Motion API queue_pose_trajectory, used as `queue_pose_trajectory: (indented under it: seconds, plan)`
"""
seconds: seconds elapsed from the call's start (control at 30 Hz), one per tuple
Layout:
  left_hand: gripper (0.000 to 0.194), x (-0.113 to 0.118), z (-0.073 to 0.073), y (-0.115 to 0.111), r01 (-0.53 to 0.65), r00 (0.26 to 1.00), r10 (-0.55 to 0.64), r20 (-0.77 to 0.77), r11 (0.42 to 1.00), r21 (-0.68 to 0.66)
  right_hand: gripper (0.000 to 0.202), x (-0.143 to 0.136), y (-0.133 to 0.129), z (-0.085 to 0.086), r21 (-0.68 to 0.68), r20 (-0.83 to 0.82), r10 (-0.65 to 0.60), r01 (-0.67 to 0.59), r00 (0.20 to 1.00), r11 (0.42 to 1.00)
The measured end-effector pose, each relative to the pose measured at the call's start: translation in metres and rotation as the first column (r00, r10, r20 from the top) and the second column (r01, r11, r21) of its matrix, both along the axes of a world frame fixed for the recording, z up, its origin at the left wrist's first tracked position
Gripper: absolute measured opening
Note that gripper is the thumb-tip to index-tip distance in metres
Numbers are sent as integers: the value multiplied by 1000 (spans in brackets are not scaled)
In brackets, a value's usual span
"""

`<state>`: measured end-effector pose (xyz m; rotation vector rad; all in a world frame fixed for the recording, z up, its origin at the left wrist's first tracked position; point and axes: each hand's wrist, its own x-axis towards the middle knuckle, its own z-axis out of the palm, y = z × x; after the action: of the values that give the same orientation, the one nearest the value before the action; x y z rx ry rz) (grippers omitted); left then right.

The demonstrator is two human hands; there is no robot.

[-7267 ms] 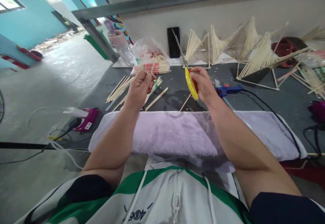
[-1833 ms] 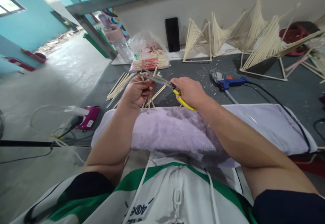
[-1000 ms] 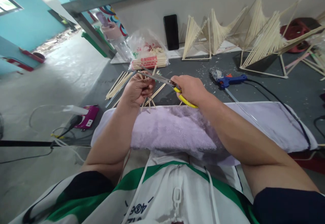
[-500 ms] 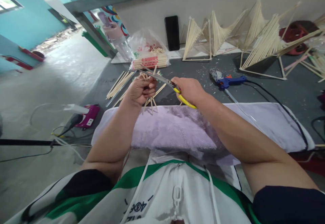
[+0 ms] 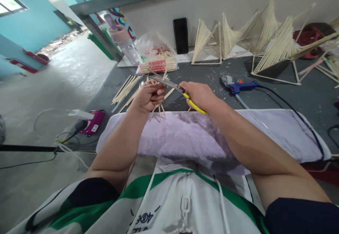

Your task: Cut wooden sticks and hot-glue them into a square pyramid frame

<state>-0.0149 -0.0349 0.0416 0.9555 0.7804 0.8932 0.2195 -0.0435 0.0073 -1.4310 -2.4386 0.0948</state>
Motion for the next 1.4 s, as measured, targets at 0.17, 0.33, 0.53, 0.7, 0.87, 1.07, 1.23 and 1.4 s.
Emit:
queue_pose_trajectory:
  seconds: [0.17,0.33,0.53,0.7,0.87,1.07,1.23,1.4]
  plan:
    - [30,-2,-1,0,-6,1000,7,-16,998,58,46,2,-1,6,26,45,-17,16,999,1000]
    - [28,-2,-2,1,7,1000,-4,-21,990,142,47,4,0,7,4,46,-10,9,999,1000]
    - [29,-2,-1,2,-20,997,29,-76,993,113,47,0,-3,8,-68,-3,-20,19,1000,997]
    - [28,-2,1,2,-8,1000,11,-16,990,138,45,-3,-2,15,-80,21,-40,41,999,996]
    - [25,2,2,0,4,999,1,-45,994,107,55,12,9,20,-78,52,-5,10,999,997]
    - [23,-4,15,-2,-173,983,174,-53,984,37,62,32,17,8,-178,-120,108,-128,987,976]
    - [27,-14,16,2,-166,982,178,-60,971,175,56,36,35,-7,-66,-16,-177,175,984,982]
    - [30,-6,6,2,-70,971,141,-193,941,332,93,43,42,-9,-158,172,-251,278,953,947]
